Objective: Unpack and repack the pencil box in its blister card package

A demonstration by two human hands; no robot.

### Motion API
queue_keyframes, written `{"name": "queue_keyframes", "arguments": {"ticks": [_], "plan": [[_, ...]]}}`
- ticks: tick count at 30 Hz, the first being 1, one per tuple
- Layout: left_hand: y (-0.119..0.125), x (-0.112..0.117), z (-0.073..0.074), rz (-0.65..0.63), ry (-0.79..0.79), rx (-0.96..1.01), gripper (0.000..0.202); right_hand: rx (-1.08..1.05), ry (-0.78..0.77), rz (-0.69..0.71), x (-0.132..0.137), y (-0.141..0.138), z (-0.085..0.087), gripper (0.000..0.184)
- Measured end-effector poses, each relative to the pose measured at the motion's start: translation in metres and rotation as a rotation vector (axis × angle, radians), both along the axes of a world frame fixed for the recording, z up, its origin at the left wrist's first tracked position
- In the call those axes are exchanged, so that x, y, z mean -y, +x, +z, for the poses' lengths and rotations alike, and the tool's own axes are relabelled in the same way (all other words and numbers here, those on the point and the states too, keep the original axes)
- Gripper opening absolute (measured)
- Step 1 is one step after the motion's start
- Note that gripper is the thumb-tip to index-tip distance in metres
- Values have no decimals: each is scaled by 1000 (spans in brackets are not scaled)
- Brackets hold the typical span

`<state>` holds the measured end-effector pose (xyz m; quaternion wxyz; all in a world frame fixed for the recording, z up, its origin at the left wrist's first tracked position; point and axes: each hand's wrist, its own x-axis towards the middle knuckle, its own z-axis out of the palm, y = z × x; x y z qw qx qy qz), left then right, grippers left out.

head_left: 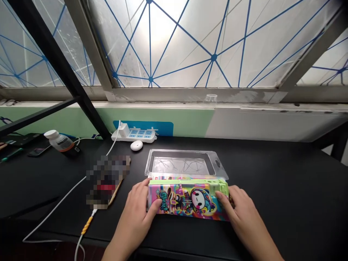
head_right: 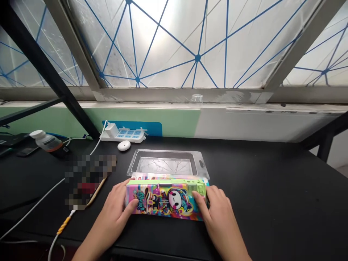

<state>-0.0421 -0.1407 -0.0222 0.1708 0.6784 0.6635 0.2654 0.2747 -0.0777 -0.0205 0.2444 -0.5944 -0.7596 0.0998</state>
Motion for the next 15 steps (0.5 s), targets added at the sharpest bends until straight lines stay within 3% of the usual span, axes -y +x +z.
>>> {"name": "queue_keyframes", "arguments": {"ticks": [3, 9, 12, 15], "plan": [[0, 0, -2, 26, 8, 3, 49, 90, 0, -15, -3, -7, 5, 40], [-6, 4, -8, -26, 47, 13, 74, 289, 208, -49, -2, -30, 17, 35], [-7, 4, -6, -22, 29, 51, 94, 262, 236, 142, -3, -57, 26, 32], [-5, 2, -5, -37, 0, 80, 110, 253, 142, 385, -7, -83, 35, 29]]}}
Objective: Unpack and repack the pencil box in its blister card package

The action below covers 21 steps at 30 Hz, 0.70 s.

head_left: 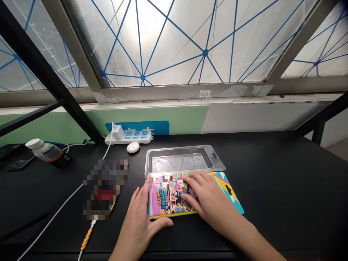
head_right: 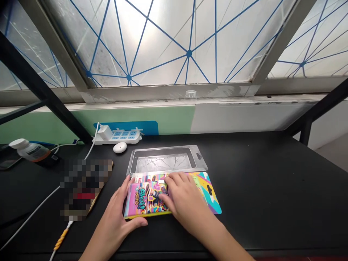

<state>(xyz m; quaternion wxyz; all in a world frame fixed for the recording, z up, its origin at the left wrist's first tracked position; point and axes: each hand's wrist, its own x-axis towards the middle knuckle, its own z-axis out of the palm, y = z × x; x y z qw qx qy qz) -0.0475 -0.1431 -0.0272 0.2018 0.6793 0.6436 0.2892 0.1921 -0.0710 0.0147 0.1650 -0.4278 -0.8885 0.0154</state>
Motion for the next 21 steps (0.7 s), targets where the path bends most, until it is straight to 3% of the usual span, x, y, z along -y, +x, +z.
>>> {"name": "queue_keyframes", "arguments": {"ticks": [6, 11, 16, 21], "plan": [[1, -2, -1, 56, -74, 116, 115, 13, -64, 29, -7, -16, -1, 27], [3, -6, 8, 75, -186, 180, 118, -31, -35, 17, -9, -15, -9, 21], [2, -8, 16, 90, -206, 234, 116, -221, 133, 23, -7, -15, -2, 16], [-14, 1, 11, -76, -100, 473, 92, -333, 352, 115, 10, -8, 10, 13]]}}
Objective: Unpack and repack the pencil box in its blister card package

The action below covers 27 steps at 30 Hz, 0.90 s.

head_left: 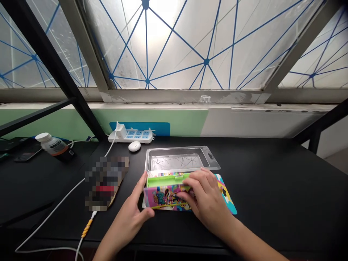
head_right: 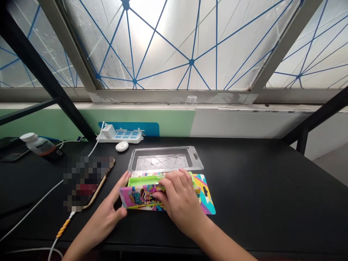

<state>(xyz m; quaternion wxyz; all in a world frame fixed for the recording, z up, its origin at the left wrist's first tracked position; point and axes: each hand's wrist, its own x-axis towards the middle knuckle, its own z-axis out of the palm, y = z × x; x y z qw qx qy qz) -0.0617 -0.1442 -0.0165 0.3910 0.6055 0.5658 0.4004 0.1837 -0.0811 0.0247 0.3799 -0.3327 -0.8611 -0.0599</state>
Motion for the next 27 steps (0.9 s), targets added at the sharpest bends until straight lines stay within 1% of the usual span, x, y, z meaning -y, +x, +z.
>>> {"name": "queue_keyframes", "arguments": {"ticks": [2, 3, 5, 6, 8, 9, 10, 11, 12, 13, 14, 15, 16, 17, 21, 22, 24, 25, 27], "plan": [[-5, 5, -2, 24, 18, 102, 77, -17, 43, 50, 14, 4, 6, 6], [-6, 7, -3, 46, 7, 119, 71, -5, 37, 79, 21, 8, 10, 5], [-7, 9, -4, 66, -24, 72, 62, 91, -35, 157, 33, 18, 15, 4], [-6, 9, -4, 60, -36, 16, 60, 172, -92, 201, 36, 25, 17, 10], [-5, 8, -6, 46, -55, -100, 59, 341, -208, 263, 36, 46, 13, 35], [-5, 7, -7, 45, -66, -146, 60, 406, -261, 261, 33, 58, 8, 47], [-5, 6, -8, 46, -77, -180, 61, 438, -303, 228, 29, 70, 1, 60], [-5, 5, -9, 50, -88, -204, 64, 436, -347, 162, 25, 83, -9, 71], [-5, 4, -10, 55, -96, -222, 66, 424, -409, 55, 21, 95, -19, 81], [-4, 4, -11, 61, -99, -239, 68, 406, -469, -23, 18, 105, -29, 93], [-4, 3, -12, 65, -99, -252, 69, 390, -530, -65, 15, 113, -38, 103], [-4, 3, -12, 68, -95, -263, 69, 371, -584, -93, 13, 119, -46, 109], [-3, 3, -12, 70, -89, -271, 69, 348, -623, -98, 12, 122, -52, 110], [-3, 4, -12, 72, -82, -275, 68, 320, -646, -95, 12, 124, -56, 107], [-4, 4, -9, 76, -51, -230, 61, 147, -627, -115, 14, 119, -62, 71], [-5, 4, -9, 70, -45, -196, 60, 99, -619, -140, 14, 117, -61, 62], [-7, 5, -8, 47, -33, -107, 62, 8, -615, -234, 14, 113, -61, 47], [-7, 5, -7, 35, -26, -66, 65, -31, -615, -290, 14, 112, -60, 43], [-7, 4, -7, 27, -21, -24, 69, -75, -600, -363, 13, 109, -60, 42]]}}
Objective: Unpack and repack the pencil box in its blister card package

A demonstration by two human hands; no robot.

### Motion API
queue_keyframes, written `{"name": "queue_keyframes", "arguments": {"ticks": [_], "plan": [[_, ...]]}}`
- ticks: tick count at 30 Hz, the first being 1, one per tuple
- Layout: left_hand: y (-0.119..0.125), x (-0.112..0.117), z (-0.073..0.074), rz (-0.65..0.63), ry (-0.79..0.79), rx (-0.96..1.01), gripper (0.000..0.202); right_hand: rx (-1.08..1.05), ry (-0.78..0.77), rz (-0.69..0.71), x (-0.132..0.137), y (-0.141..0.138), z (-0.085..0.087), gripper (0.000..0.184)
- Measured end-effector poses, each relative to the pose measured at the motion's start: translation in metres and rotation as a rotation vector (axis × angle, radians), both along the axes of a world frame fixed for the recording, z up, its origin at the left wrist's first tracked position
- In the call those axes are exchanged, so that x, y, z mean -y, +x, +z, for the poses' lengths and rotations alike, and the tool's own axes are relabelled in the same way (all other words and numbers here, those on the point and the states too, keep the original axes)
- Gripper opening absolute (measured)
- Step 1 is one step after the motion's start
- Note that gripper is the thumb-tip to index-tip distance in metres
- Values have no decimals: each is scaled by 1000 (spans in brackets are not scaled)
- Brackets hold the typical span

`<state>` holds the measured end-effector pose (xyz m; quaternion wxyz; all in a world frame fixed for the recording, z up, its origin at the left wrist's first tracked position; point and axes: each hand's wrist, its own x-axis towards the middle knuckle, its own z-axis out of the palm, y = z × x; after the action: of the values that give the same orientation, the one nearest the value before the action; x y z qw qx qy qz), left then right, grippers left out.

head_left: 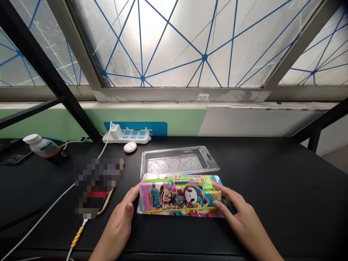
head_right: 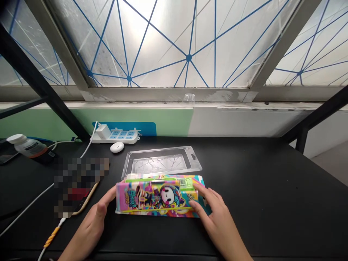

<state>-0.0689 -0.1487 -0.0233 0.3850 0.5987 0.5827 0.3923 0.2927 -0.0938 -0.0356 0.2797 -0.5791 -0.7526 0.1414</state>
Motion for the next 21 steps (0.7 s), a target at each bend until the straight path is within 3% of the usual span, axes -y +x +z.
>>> {"name": "queue_keyframes", "arguments": {"ticks": [7, 12, 16, 21], "plan": [[4, 0, 0, 50, 17, -44, 69, 59, 228, 135, 4, -2, -5, 55], [16, 13, 2, 164, 212, -200, 71, 46, 310, 199, 7, 1, 8, 53], [34, 11, 21, 222, 390, -288, 71, 22, 350, 242, -13, 5, 37, 51], [42, -39, 55, 144, 325, -436, 72, 14, 335, 238, -65, -4, 66, 49]]}}
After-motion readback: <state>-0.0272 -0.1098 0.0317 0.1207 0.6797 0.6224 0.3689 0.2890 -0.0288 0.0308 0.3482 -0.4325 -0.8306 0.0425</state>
